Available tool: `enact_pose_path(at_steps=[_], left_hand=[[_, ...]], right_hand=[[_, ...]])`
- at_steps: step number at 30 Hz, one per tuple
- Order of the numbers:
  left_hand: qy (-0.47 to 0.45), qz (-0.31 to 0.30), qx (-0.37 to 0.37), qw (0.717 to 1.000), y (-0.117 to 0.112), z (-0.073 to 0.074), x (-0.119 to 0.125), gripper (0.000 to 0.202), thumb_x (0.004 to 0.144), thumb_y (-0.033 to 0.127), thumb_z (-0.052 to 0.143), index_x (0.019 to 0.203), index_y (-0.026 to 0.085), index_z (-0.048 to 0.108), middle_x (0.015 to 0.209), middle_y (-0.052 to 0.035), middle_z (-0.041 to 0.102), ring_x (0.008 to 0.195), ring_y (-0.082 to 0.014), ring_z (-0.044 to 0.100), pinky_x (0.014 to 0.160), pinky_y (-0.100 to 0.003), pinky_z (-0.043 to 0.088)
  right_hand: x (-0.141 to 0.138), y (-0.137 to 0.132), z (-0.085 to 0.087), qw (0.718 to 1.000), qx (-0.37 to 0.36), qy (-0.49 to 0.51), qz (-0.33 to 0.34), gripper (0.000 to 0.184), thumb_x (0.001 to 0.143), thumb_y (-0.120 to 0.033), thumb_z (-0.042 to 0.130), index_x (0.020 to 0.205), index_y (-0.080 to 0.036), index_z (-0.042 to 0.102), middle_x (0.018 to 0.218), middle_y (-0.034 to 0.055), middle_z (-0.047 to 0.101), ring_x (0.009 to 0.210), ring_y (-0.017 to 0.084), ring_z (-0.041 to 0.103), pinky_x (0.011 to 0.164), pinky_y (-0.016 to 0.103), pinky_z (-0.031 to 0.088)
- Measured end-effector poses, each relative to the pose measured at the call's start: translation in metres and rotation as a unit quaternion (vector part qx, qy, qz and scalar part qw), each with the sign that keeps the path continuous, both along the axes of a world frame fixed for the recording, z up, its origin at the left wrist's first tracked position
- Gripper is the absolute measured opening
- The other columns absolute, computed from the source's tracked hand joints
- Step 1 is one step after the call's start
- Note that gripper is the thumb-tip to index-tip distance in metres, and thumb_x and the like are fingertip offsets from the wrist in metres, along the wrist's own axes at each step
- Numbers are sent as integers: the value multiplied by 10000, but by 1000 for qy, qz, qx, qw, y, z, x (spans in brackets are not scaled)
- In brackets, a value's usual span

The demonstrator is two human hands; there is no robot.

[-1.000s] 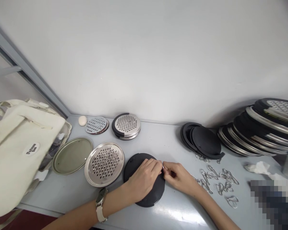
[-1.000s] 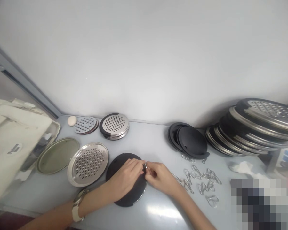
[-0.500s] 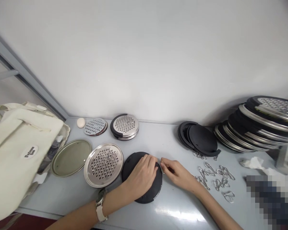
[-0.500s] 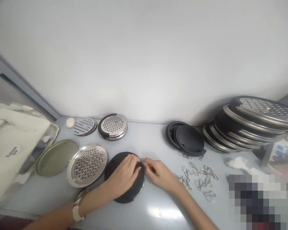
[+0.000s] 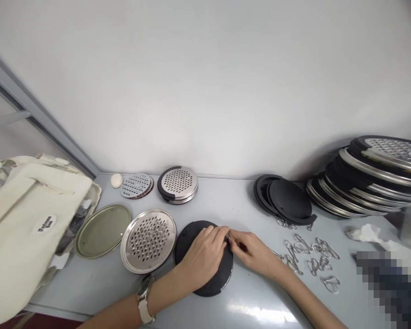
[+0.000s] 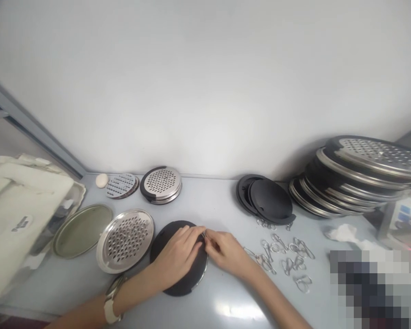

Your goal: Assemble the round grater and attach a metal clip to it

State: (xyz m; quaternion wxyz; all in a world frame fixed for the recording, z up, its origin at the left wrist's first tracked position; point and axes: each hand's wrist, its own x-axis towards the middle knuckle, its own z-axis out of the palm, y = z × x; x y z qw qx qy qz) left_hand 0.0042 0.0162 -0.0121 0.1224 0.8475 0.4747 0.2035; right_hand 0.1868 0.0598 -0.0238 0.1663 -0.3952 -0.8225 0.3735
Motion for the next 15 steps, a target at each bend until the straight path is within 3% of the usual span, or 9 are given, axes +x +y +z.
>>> enact_pose_path(at_steps=[15], left_hand=[[27,-7,7,1000,0,0,0,331,952,89,329,1257,174,426,1109,-75,596,939,-220,536,835,-379,429]], right_hand=[[-2,-1,0,1000,-11,-14,-11,212,892,-169,371,683,-203,387,613,-46,437,568,118,405,554,241,309]])
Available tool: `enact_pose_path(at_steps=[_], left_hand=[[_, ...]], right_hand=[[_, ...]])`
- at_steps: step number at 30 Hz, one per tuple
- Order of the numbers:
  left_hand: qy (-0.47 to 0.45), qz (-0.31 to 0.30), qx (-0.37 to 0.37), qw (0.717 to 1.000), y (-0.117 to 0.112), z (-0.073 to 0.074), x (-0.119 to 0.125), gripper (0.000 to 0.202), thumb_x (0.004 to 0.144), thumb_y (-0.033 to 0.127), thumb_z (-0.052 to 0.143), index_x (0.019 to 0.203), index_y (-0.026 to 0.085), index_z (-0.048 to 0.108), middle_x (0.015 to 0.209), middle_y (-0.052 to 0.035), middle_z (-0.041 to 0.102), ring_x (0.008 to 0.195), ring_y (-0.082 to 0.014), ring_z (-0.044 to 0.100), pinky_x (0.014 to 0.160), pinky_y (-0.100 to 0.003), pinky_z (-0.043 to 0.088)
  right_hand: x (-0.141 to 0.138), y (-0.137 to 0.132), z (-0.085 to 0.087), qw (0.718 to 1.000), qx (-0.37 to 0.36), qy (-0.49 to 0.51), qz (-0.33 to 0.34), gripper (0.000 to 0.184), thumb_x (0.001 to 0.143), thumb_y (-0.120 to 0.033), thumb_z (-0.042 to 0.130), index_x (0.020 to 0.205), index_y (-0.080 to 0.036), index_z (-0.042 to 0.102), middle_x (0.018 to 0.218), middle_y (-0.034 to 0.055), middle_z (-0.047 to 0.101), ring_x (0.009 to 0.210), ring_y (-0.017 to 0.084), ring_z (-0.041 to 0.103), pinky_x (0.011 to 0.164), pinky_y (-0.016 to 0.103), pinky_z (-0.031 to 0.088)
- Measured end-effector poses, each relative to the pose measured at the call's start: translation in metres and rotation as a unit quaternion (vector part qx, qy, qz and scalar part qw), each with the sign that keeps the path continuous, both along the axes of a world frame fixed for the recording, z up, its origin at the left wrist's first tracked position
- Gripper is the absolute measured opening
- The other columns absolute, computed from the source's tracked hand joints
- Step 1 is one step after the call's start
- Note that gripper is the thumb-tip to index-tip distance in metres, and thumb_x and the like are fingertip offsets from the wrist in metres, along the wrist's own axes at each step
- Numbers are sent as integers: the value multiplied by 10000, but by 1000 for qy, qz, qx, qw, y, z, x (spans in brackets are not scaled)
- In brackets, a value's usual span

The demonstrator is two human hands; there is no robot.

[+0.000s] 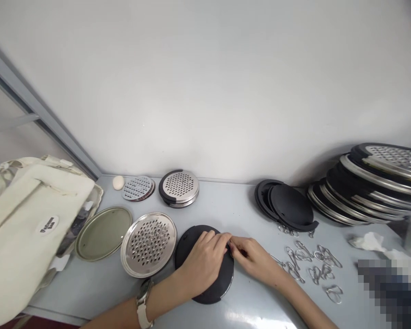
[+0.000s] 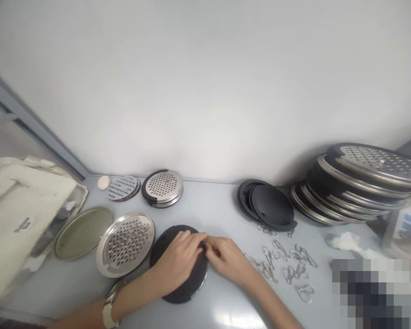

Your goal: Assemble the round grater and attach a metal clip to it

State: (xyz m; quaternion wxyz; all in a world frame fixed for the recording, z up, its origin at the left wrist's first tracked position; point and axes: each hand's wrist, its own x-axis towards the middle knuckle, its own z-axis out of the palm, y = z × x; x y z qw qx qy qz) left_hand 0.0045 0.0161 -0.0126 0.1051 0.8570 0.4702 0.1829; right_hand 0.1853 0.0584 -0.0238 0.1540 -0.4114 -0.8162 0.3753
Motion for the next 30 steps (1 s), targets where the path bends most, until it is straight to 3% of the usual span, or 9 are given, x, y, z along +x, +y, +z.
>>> enact_pose_path(at_steps=[13,22,30], left_hand=[[-26,-10,-21,999,-1,-3,0,302,950,77,340,1216,185,436,1105,-55,586,936,-206,518,839,-364,410],[1,-14,-13,1000,-1,1,0,267,944,66,343,1163,173,455,1087,-58,576,930,-212,509,836,-365,398],[-7,34,-15,999,-1,4,3,231,956,148,408,1177,197,456,1075,-51,572,999,-226,490,899,-401,363]], right_hand=[[1,-1,3,999,8,37,19,274,978,-237,322,798,-190,522,724,9,598,642,153,522,621,264,386],[1,-3,1,1000,-4,28,-4,233,991,-281,315,786,-217,405,683,-23,528,589,141,471,577,263,342],[1,-1,-1,1000,8,-2,-1,249,989,-276,304,755,-218,369,666,-25,498,594,143,462,589,270,327]])
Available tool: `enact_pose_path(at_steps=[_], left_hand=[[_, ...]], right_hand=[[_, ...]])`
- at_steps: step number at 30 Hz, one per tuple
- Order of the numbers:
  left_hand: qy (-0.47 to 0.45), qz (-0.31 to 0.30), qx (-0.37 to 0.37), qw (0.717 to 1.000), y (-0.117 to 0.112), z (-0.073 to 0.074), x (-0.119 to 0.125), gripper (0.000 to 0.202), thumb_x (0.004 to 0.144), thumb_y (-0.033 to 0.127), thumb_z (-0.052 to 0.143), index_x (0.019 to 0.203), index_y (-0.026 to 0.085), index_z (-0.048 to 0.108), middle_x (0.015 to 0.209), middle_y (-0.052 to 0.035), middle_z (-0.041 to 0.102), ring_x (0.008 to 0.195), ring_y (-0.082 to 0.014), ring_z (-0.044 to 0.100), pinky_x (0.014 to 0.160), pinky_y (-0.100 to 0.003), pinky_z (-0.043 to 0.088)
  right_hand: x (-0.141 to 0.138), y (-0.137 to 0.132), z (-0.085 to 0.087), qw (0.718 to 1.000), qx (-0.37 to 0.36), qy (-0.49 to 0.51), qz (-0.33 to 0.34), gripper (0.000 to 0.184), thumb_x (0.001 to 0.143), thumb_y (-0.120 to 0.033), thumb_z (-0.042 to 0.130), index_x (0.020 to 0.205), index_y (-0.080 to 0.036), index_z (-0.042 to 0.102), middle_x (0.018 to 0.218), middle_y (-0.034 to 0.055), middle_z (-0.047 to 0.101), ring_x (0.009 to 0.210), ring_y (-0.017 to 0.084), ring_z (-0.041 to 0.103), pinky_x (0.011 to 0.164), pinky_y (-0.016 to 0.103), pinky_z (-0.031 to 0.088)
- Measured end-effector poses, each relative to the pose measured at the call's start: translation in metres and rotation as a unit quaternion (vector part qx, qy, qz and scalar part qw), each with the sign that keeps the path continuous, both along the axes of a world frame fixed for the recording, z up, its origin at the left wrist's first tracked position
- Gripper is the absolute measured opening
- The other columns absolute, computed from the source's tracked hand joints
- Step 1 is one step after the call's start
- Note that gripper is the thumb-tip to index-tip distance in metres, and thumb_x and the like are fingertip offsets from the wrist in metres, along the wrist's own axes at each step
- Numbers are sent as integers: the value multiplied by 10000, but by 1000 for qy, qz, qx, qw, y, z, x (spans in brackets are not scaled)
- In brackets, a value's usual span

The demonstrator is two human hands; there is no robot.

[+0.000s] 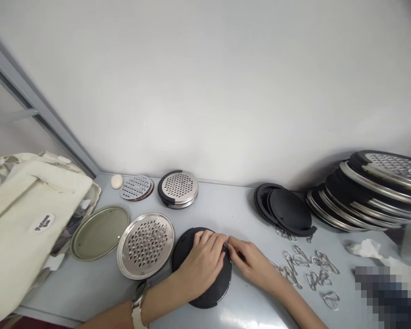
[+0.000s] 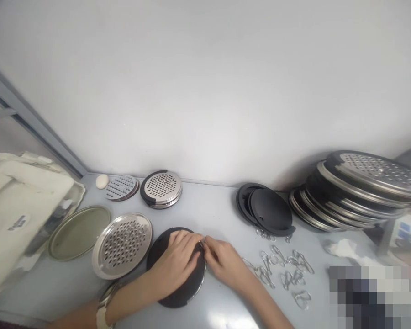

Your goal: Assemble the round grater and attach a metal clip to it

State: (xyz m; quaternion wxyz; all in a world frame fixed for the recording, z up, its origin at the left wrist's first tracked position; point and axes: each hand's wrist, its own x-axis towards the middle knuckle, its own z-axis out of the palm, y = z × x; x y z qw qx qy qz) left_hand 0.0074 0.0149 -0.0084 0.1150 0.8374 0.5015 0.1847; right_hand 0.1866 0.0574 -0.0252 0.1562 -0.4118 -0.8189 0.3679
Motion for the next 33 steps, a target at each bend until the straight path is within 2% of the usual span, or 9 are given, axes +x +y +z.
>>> enact_pose_path(at_steps=[19,26,33], left_hand=[[-14,-32,-31,999,0,1,-3,256,960,87,353,1163,201,460,1081,-45,571,1005,-213,498,897,-382,342],[-74,-25,-77,994,2,4,-5,212,974,120,388,1138,222,476,1086,-21,572,994,-199,489,879,-360,355],[-116,-17,-91,989,2,2,-5,222,969,125,407,1139,239,492,1073,-14,581,987,-190,499,896,-354,351]], right_hand=[[1,0,1,1000,5,-10,5,261,999,-290,298,816,-206,463,738,6,579,649,157,523,633,273,373],[0,0,1,1000,14,-21,-2,276,997,-303,298,756,-216,402,688,-4,548,616,156,508,596,270,345],[-1,0,1,1000,18,-24,-1,277,995,-299,291,740,-220,365,663,-17,513,600,147,481,588,264,335]])
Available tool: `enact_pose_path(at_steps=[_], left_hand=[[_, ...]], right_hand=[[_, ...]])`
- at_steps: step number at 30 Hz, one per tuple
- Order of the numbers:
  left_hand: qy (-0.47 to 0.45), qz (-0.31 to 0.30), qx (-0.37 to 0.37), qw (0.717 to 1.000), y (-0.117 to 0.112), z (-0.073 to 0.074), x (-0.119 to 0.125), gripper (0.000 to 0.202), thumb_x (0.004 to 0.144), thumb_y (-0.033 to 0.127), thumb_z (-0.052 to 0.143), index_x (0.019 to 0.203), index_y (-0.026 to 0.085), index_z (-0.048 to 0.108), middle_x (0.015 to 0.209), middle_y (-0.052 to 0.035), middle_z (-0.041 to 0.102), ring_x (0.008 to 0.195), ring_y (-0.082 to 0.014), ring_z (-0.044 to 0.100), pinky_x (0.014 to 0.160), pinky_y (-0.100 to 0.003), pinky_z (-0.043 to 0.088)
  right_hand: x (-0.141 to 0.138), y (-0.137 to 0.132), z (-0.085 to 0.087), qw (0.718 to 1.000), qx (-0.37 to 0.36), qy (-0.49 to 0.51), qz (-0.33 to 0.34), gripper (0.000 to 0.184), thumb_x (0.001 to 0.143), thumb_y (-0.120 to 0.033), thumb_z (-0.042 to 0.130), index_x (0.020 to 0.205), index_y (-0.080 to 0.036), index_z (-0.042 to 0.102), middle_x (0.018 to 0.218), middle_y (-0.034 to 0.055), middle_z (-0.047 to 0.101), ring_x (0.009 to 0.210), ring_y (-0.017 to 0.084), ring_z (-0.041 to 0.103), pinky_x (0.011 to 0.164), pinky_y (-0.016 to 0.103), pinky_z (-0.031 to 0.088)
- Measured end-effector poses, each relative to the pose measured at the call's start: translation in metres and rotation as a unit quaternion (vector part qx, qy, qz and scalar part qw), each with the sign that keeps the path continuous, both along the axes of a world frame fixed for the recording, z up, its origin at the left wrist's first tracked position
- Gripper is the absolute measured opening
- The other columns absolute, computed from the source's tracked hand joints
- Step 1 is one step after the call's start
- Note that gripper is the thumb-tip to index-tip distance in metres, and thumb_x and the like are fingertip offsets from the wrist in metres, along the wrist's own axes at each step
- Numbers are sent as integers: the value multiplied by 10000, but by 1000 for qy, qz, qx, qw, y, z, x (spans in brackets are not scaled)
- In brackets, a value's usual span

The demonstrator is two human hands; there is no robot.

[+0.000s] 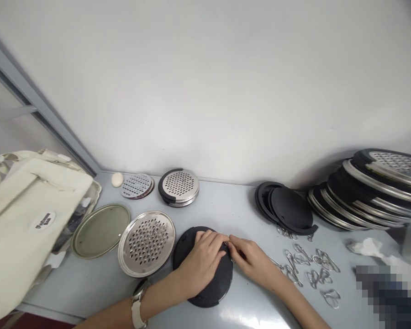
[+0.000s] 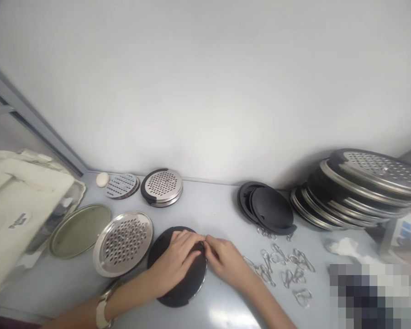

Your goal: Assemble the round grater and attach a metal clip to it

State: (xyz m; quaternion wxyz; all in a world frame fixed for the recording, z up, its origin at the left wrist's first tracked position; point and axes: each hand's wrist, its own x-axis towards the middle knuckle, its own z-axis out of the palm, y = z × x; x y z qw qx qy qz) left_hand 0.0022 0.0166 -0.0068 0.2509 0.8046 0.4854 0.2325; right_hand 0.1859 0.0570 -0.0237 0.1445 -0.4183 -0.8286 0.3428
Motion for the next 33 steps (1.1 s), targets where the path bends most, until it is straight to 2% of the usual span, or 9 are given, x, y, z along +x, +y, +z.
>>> enact_pose_path(at_steps=[8,17,24,33], left_hand=[[-11,2,0,1000,-2,-4,0,201,945,121,442,1099,233,508,1049,-9,577,973,-184,501,895,-344,357],[-9,12,-6,1000,-3,-2,0,203,897,106,473,1049,231,524,1012,-6,563,949,-183,495,891,-345,380],[-7,37,-19,999,-6,-3,-2,307,893,140,509,1181,240,476,1117,-40,483,1020,-200,478,925,-366,402],[-10,48,-18,999,-6,-4,-1,295,885,143,516,1163,241,515,1093,-41,465,997,-209,451,928,-399,400]], right_hand=[[-1,0,-1,1000,3,-8,2,292,981,-281,312,697,-215,336,630,-24,480,576,135,444,562,255,312],[0,-1,-1,1000,14,-3,6,322,992,-300,315,688,-211,374,620,-20,492,567,138,455,553,253,323],[1,0,-2,1000,16,0,8,323,990,-292,324,687,-209,399,621,-23,501,563,135,456,556,251,328],[0,0,-2,1000,14,1,8,330,991,-292,324,679,-207,392,618,-25,491,563,128,442,553,251,323]])
